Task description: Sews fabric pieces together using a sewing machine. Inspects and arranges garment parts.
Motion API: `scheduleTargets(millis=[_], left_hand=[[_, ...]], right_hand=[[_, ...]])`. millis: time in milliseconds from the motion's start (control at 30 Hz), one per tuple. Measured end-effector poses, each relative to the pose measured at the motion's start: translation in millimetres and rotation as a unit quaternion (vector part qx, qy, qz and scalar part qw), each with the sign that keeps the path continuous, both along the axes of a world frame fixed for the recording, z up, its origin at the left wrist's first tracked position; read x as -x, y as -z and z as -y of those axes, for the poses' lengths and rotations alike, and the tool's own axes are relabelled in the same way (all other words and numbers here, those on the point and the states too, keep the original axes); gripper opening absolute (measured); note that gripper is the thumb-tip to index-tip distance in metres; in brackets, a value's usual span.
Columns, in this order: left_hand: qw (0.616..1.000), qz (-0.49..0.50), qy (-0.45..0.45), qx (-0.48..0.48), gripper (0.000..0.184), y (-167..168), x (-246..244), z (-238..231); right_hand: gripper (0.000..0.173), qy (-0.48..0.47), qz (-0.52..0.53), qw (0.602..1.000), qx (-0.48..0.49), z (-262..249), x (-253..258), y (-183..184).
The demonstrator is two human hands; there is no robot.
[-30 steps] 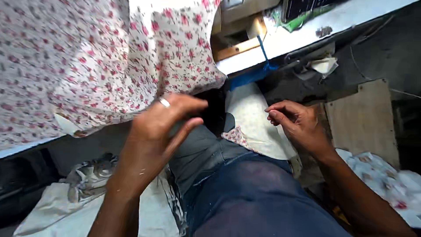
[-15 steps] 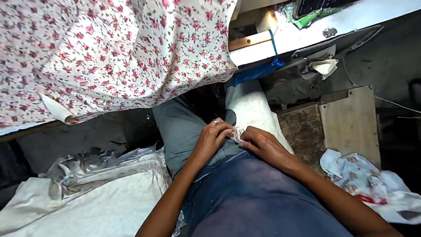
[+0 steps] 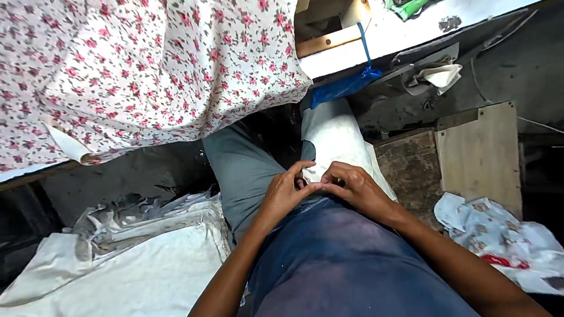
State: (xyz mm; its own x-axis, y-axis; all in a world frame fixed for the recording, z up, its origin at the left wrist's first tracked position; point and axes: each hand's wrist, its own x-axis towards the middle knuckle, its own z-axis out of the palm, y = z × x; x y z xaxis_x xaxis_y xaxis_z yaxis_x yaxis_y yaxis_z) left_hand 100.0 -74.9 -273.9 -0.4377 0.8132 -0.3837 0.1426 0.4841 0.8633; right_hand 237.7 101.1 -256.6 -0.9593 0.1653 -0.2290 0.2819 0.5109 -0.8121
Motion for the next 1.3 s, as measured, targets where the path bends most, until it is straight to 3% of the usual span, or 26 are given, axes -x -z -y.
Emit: scheduleTargets(millis=[100,200,333,433,500,567,667,767,833,900,967,1033,1133,1233,1300], left_hand=[[0.998,0.014,-0.046,-0.039,0.022,2.3,-4.1,-1.8],[0.998,0.023,-0.052,-0.020,0.036,3.8,-4.2,6.0],[0.998,-0.058,-0.002,0.040,0.055,5.1,-10.0,13.7],[0.986,-0.164,0.018,0.028,0.054,10.1,-13.2,9.3],[0.979,-0.196,0.053,0.007,0.041,15.2,-8.4,6.0],[0.978,-0.166,0.122,0.030,0.032,14.1,-2.5,4.0],[0.970,-0.115,0.198,0.084,0.034,6.6,5.3,-0.3],[0.965,-0.157,0.205,0.051,0.031,-2.2,9.8,-6.1],[0.968,-0.176,0.174,-0.045,0.037,-13.5,7.9,-16.7],[0.967,-0.153,0.123,-0.162,0.054,-36.1,-0.9,-34.7],[0.952,-0.129,0.085,-0.266,0.077,-66.5,-12.0,-57.4],[0.930,-0.136,0.063,-0.335,0.089,-91.0,-20.7,-75.8],[0.917,-0.177,-0.019,-0.357,0.072,-101.9,-25.1,-86.2],[0.916,-0.251,-0.061,-0.307,0.035,-98.2,-7.6,-73.9],[0.918,-0.288,-0.069,-0.264,0.022,-89.9,8.7,-54.0]], right_hand=[[0.019,0.002,0.001,1.000,0.020,-3.6,-2.0,1.8],[0.018,0.090,0.022,0.995,0.045,-13.4,-1.6,-2.4],[0.032,0.281,0.054,0.957,0.054,-34.3,-6.3,7.2],[0.062,0.211,0.066,0.971,0.091,-49.8,-9.7,19.6],[0.050,0.150,0.044,0.978,0.140,-64.2,-15.9,26.6],[0.029,0.212,0.024,0.957,0.197,-87.2,-34.1,22.2],[0.030,0.377,-0.038,0.899,0.218,-143.9,-84.0,-2.6],[0.033,0.437,-0.119,0.878,0.154,-176.2,-125.6,-47.5],[0.032,0.418,-0.149,0.885,0.141,-168.8,-128.1,-80.0],[0.036,0.352,-0.161,0.908,0.158,-145.4,-111.7,-105.0],[0.046,0.272,-0.166,0.923,0.215,-114.4,-85.0,-120.5],[0.057,0.179,-0.191,0.927,0.271,-85.9,-59.8,-127.1],[0.061,0.120,-0.222,0.933,0.257,-59.7,-37.0,-135.1],[0.045,0.150,-0.239,0.953,0.107,-57.1,-25.0,-140.7],[0.032,0.174,-0.242,0.954,-0.023,-63.8,-21.1,-140.0]])
